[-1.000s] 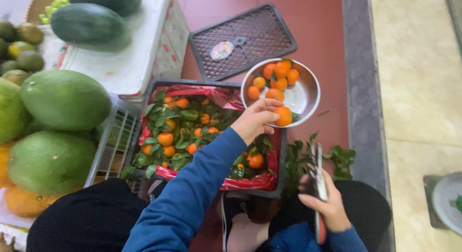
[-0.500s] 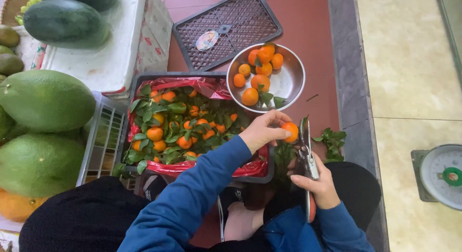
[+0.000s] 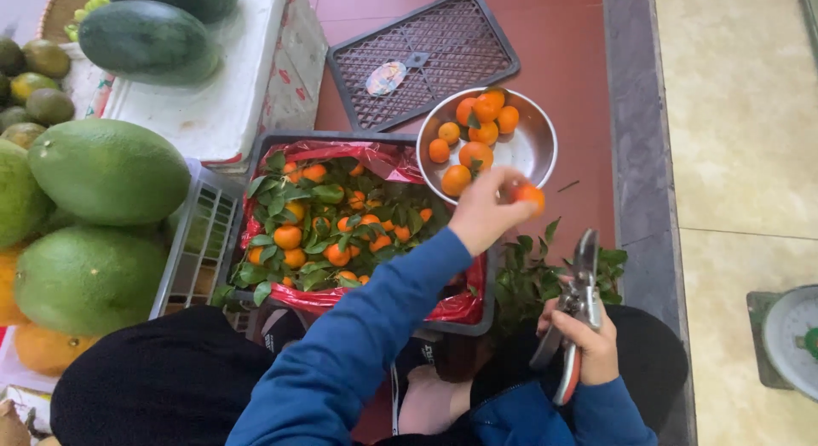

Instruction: Picking small oranges from a crate and using pruning shears to trim stems and leaves before placing them in a bowl.

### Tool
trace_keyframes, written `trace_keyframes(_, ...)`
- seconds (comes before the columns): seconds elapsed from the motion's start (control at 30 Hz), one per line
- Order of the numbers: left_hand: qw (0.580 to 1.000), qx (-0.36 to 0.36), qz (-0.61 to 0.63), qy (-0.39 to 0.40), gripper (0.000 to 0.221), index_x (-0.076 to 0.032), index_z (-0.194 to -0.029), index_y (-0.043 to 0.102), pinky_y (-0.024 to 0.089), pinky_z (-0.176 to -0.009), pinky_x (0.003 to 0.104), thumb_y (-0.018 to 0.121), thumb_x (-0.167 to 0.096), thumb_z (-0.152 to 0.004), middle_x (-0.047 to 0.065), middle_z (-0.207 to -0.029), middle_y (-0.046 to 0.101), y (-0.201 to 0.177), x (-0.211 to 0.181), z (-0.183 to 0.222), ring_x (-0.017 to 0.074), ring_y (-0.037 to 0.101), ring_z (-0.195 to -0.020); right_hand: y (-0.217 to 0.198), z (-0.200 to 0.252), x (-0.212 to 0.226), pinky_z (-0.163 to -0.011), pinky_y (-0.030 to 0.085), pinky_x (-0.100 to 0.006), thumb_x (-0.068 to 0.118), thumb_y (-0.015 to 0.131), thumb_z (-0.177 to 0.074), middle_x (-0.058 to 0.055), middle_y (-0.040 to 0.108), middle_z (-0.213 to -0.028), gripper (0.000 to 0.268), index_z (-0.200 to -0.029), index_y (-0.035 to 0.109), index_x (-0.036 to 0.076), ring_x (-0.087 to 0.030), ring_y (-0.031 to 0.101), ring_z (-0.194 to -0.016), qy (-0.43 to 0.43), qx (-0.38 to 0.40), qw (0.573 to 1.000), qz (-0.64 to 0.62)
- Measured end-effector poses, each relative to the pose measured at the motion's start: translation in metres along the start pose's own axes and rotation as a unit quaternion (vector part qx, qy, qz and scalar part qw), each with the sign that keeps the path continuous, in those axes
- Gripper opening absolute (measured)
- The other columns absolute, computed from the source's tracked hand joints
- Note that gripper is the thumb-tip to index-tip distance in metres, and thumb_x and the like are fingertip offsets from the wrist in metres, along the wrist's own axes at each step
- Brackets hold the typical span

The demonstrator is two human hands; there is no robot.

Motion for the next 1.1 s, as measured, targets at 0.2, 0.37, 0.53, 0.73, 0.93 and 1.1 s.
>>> trace_keyframes(0.2,0.860,-0.042,-0.474,0.186,0.027,-0.020,-0.100,0.069,0.047,-0.074,0.051,0.072,-0.029,-0.074,0.015,-0.104,0.061,0.025,0.025,-0.067,0.0366,0.062,-0.089,-0.013,-0.013,-0.023,-0.082,0.054,-0.048,0.000,0.055,-0.085,-0.023,0.061,-0.107,0.070,-0.154,0.042,-0.001,-0.034,0.062,-0.089,0.017,0.014,0.999,-0.035)
trace_keyframes(0.37,0.869,-0.072,-0.464,0.156,0.035,-0.024,-0.117,0.062,0.042,-0.086,0.052,0.067,-0.028,-0.082,0.009,-0.119,0.062,0.020,0.023,-0.040,0.0325,0.055,-0.108,-0.028,-0.019,-0.040,-0.084,0.054,-0.043,0.001,0.050,-0.090,-0.021,0.063,-0.110,0.070,-0.159,0.041,-0.001,-0.033,0.065,-0.093,-0.002,0.047,0.998,-0.045)
trace_keyframes(0.53,0.877,-0.221,-0.337,0.263,0.043,-0.014,-0.115,0.062,0.051,-0.080,0.044,0.077,-0.022,-0.075,0.005,-0.113,0.065,-0.088,-0.015,0.021,0.0301,0.066,-0.095,-0.021,-0.020,-0.037,-0.092,0.051,-0.051,0.006,0.044,-0.096,-0.022,0.060,-0.115,0.068,-0.163,0.034,-0.002,-0.033,0.062,-0.100,-0.012,0.094,0.993,-0.075)
trace_keyframes(0.73,0.799,-0.056,-0.566,-0.195,0.045,-0.016,-0.120,0.066,0.052,-0.086,0.054,0.062,-0.043,-0.083,0.011,-0.124,0.068,-0.234,0.177,0.061,0.0390,0.063,-0.108,-0.005,-0.019,-0.032,-0.092,0.052,-0.048,0.003,0.043,-0.092,-0.021,0.058,-0.114,0.068,-0.159,0.038,-0.001,-0.031,0.061,-0.100,0.000,0.068,0.996,-0.058)
trace_keyframes(0.93,0.828,0.000,-0.501,-0.250,0.025,-0.019,-0.097,0.076,0.051,-0.079,0.050,0.060,-0.038,-0.092,0.009,-0.098,0.076,-0.240,0.211,0.078,0.0385,0.069,-0.091,0.021,-0.011,-0.020,-0.088,0.050,-0.050,0.001,0.046,-0.085,-0.023,0.058,-0.109,0.074,-0.159,0.040,0.000,-0.035,0.060,-0.094,0.002,0.075,0.997,-0.012)
trace_keyframes(1.1,0.858,-0.018,-0.481,-0.182,0.027,-0.014,-0.098,0.072,0.052,-0.079,0.050,0.056,-0.035,-0.097,0.009,-0.095,0.077,-0.230,0.162,0.072,0.0384,0.070,-0.088,0.037,-0.005,-0.008,-0.082,0.051,-0.043,-0.022,0.066,-0.064,-0.027,0.067,-0.106,0.090,-0.150,0.049,-0.003,-0.037,0.066,-0.087,0.015,0.099,0.978,0.181)
Point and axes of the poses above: each hand's wrist, its own z-axis away from the middle knuckle, its own y-axis out of the palm, x = y × z, the point moved 5 cm from there along -z, towards the middle knuckle
